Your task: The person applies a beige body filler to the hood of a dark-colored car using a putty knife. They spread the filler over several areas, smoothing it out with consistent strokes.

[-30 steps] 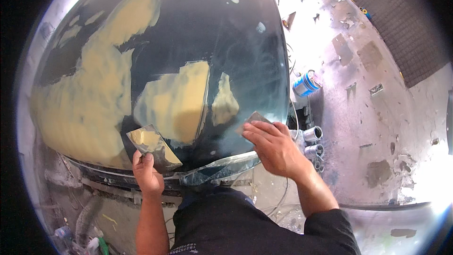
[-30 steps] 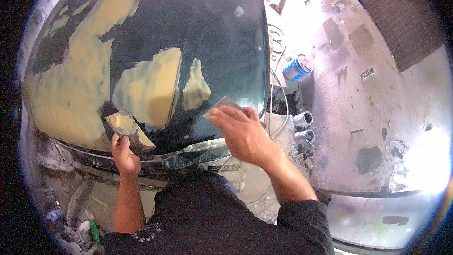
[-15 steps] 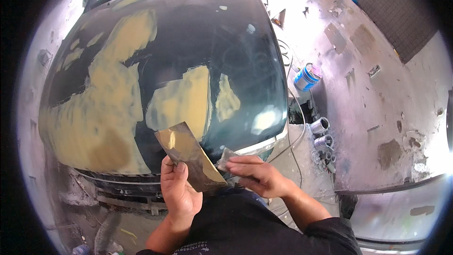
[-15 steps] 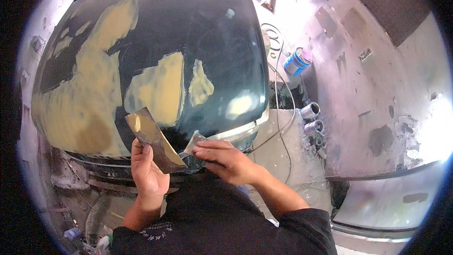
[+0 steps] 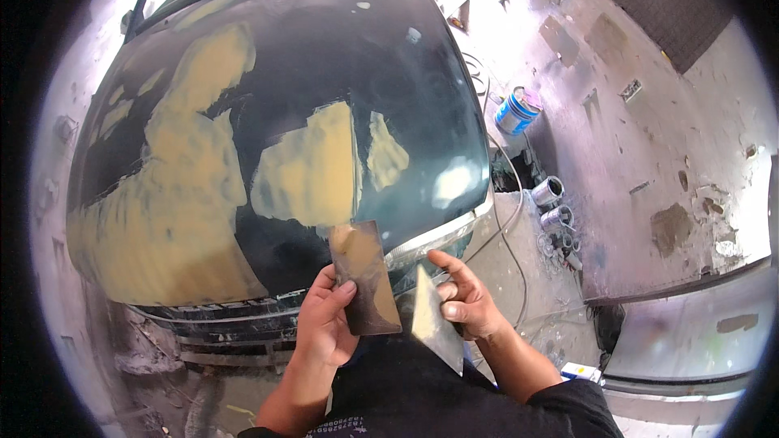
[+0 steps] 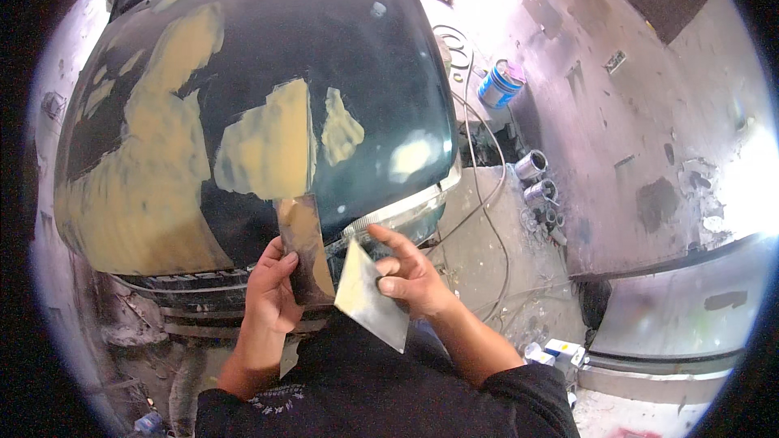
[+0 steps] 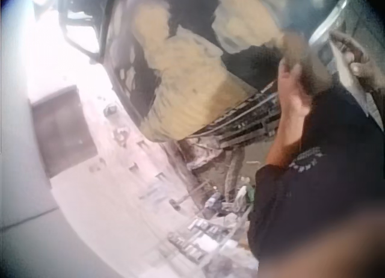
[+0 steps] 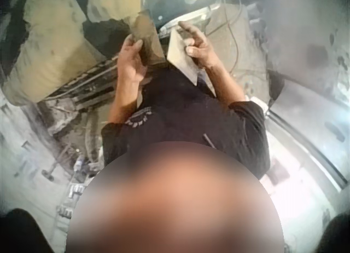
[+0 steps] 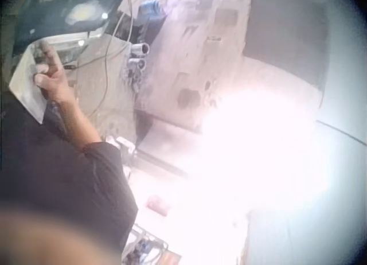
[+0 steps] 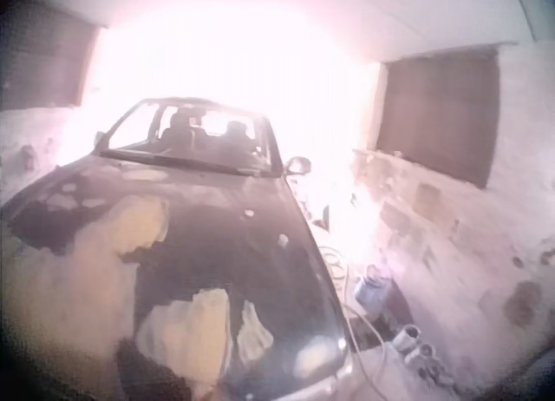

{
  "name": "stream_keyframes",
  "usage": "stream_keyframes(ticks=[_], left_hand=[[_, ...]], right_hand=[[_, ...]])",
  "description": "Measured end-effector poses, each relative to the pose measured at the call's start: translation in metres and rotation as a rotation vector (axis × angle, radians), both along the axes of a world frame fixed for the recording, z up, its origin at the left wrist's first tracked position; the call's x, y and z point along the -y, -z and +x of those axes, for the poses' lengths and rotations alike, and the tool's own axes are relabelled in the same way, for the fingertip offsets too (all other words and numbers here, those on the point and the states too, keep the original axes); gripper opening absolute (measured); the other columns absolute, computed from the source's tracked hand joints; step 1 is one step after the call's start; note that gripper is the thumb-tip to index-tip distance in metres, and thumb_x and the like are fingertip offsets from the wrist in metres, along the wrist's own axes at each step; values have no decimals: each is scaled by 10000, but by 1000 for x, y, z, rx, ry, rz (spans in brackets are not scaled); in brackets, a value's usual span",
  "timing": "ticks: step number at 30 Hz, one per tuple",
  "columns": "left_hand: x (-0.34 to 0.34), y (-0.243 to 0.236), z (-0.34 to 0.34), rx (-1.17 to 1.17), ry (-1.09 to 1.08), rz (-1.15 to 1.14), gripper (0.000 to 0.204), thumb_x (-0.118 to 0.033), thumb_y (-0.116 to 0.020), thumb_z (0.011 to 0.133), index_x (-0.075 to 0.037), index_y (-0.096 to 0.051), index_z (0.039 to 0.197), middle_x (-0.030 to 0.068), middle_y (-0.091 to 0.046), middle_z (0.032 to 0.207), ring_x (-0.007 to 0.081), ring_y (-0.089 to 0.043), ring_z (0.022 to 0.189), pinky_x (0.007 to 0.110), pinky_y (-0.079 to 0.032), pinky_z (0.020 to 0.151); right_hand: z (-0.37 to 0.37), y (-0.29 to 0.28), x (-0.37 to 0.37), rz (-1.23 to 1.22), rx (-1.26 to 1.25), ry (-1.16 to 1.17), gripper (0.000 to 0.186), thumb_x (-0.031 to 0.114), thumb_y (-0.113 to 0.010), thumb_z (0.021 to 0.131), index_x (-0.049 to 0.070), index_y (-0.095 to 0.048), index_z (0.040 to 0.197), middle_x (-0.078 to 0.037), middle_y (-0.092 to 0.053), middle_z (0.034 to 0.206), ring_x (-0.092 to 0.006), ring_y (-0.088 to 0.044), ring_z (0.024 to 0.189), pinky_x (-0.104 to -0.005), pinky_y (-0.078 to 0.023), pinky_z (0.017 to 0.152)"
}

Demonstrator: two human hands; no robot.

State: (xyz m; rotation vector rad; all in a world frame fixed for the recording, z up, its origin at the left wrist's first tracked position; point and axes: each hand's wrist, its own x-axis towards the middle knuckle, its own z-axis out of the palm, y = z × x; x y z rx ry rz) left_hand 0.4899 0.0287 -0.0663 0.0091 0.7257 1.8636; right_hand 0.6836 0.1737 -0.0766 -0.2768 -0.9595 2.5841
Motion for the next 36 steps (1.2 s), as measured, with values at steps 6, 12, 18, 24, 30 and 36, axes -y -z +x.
stream_keyframes(ticks=[6,12,18,24,30,36], left_hand=[[-9,-17,26,9,78,84,294,-10,-564,973,-21,-536,1265,133,-659,1230,255,-662,1124,436,-534,1005],[-30,-40,52,-366,-164,130,324,6,-551,994,-18,-506,1314,85,-648,1220,172,-606,1138,351,-462,1040],[-64,-43,88,-570,-332,273,510,-32,-490,1029,-42,-338,1516,101,-484,1463,234,-493,1330,449,-387,1138],[-82,-31,120,-728,-226,318,534,-57,-450,1046,-27,-276,1550,135,-420,1528,276,-447,1388,479,-347,1164],[-75,-30,133,-1247,-88,27,394,-19,-527,1032,36,-494,1420,91,-601,1274,181,-591,1092,261,-451,931],[-73,-49,125,-1724,29,-108,321,0,-567,989,41,-593,1306,172,-626,1190,289,-651,1020,318,-507,887]], right_hand=[[-15,8,-24,162,104,102,839,73,-770,892,57,-277,1572,3,-665,921,-83,-608,823,-234,-486,750],[29,5,-75,225,138,380,744,15,-720,889,23,-328,1521,-72,-679,995,-145,-660,867,-291,-545,773],[77,3,-60,486,35,292,700,-76,-683,903,54,-365,1512,-62,-658,1117,-126,-636,1030,-284,-502,907],[74,-8,-84,566,62,265,652,-39,-683,924,54,-388,1497,-47,-650,1104,-115,-625,1010,-272,-498,878],[80,-12,-104,611,-42,214,668,-54,-677,923,50,-364,1503,-78,-646,1134,-140,-640,1024,-273,-510,864],[82,-12,-117,600,-191,184,689,-73,-687,903,44,-368,1503,-85,-646,1165,-156,-644,1067,-288,-511,902]])
